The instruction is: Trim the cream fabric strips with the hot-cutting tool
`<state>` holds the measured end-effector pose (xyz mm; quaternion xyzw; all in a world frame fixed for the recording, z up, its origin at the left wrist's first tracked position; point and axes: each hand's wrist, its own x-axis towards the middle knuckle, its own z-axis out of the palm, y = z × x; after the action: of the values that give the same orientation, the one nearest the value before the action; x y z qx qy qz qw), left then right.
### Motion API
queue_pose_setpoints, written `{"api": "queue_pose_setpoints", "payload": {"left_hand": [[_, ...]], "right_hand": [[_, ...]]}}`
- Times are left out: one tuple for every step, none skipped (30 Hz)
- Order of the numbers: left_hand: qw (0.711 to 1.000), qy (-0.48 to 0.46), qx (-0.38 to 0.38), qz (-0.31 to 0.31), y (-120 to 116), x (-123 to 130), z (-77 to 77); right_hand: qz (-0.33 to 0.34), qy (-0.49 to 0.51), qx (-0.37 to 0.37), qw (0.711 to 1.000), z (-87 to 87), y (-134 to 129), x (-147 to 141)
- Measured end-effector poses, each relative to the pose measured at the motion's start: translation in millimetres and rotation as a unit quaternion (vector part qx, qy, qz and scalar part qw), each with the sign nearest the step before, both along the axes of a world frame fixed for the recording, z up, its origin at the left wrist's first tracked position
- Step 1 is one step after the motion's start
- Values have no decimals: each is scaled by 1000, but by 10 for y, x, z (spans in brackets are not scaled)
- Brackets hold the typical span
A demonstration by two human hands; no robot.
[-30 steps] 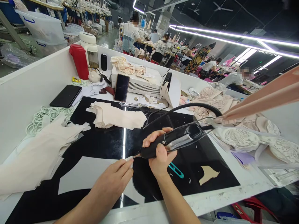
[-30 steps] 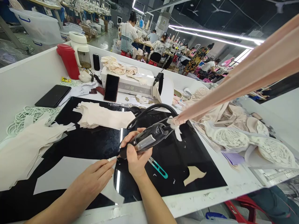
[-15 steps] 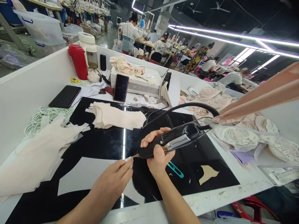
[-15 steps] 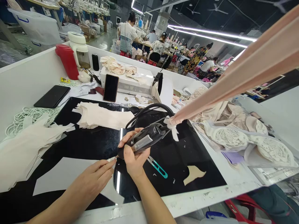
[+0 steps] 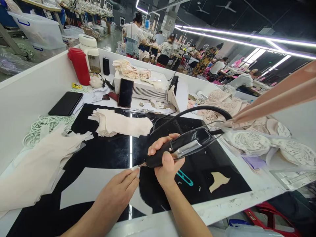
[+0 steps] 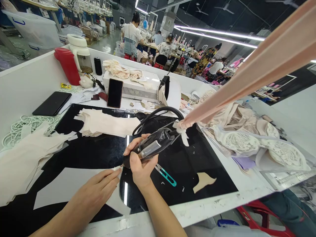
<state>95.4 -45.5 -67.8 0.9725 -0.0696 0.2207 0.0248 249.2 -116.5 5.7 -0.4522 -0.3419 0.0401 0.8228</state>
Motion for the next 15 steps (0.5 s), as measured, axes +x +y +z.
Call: {"api": "queue_pose_setpoints", "payload": {"left_hand": [[1000,-4,1,2,2,4,8],[1000,-8,5,4,2,8,19],[1000,-13,12,6,2,13,35],[1000,-18,21,7,0,17,51],[999,-24,29,7,-3,21,68],[999,-29,35,8,-7,24,81],[999,-31,38,10,-11,27,90],[999,-31,40,9,-15,29,94],[999,-31,41,9,-19,30,92],[999,-30,43,9,-21,31,85],[999,-28,44,7,-22,32,75],[999,-26,45,6,-22,33,64],[999,-23,47,5,-20,34,54],[999,-19,49,5,-17,35,46],[999,-16,51,6,-12,36,41]], "right_hand": [[3,-1,0,1000,2,4,-13],[8,-2,2,1000,0,9,-23],[14,-3,5,1000,-8,14,-31],[19,-4,8,1000,-20,18,-35],[22,-7,9,1000,-34,23,-37],[23,-9,9,1000,-51,28,-36],[23,-11,8,1000,-67,32,-34],[21,-11,8,1000,-82,35,-31],[20,-11,7,1000,-94,38,-29],[19,-9,8,1000,-103,39,-26],[18,-6,8,1000,-108,40,-24],[18,-6,7,1000,-110,40,-23],[16,-7,5,1000,-108,39,-22],[13,-9,3,1000,-103,39,-21],[10,-11,0,1000,-96,39,-21]]}}
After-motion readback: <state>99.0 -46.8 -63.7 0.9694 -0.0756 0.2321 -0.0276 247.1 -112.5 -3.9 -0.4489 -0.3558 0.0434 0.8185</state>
